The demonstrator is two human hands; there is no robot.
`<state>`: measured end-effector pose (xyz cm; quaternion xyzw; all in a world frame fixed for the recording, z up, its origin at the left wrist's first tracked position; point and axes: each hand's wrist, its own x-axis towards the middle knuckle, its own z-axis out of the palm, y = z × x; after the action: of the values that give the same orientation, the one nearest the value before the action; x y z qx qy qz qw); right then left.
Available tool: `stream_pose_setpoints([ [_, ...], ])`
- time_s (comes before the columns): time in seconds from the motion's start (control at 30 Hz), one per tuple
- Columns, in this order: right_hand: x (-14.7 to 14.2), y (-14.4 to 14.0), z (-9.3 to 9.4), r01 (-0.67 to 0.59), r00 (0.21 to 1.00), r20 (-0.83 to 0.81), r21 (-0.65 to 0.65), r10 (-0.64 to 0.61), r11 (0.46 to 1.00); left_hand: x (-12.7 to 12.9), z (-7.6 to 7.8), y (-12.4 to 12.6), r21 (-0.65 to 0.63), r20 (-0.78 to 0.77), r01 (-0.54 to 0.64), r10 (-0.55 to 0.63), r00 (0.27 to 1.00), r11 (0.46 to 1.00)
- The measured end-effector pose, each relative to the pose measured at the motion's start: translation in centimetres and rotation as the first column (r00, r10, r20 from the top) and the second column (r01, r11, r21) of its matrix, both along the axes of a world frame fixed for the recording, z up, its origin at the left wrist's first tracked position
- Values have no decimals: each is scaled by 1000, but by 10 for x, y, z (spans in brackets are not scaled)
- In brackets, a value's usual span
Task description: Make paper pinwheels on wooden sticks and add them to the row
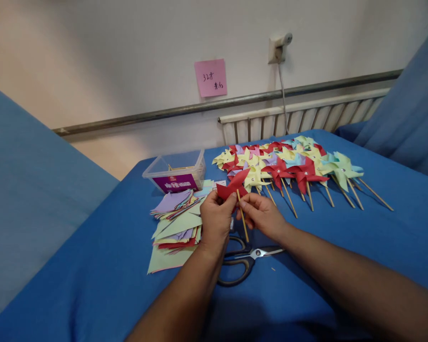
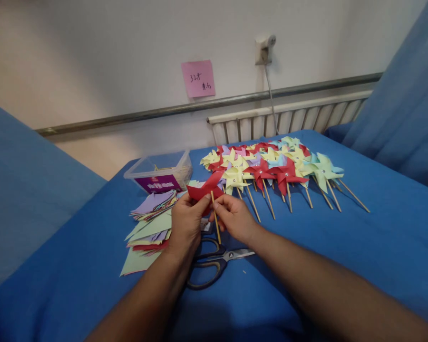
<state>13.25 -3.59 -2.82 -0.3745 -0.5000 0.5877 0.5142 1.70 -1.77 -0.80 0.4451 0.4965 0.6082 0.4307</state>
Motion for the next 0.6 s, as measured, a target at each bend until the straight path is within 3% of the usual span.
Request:
stream_pose_setpoints([
  [0.2, 0, -1, 1, 11, 1000, 20, 20, -12, 1000, 0, 1, -1, 55, -51, -2, 5, 999, 998],
  [0.6, 0, -1, 0, 20, 1000, 12, 26, -20, 999, -1, 1, -1, 47, -99, -11, 16, 995, 999],
])
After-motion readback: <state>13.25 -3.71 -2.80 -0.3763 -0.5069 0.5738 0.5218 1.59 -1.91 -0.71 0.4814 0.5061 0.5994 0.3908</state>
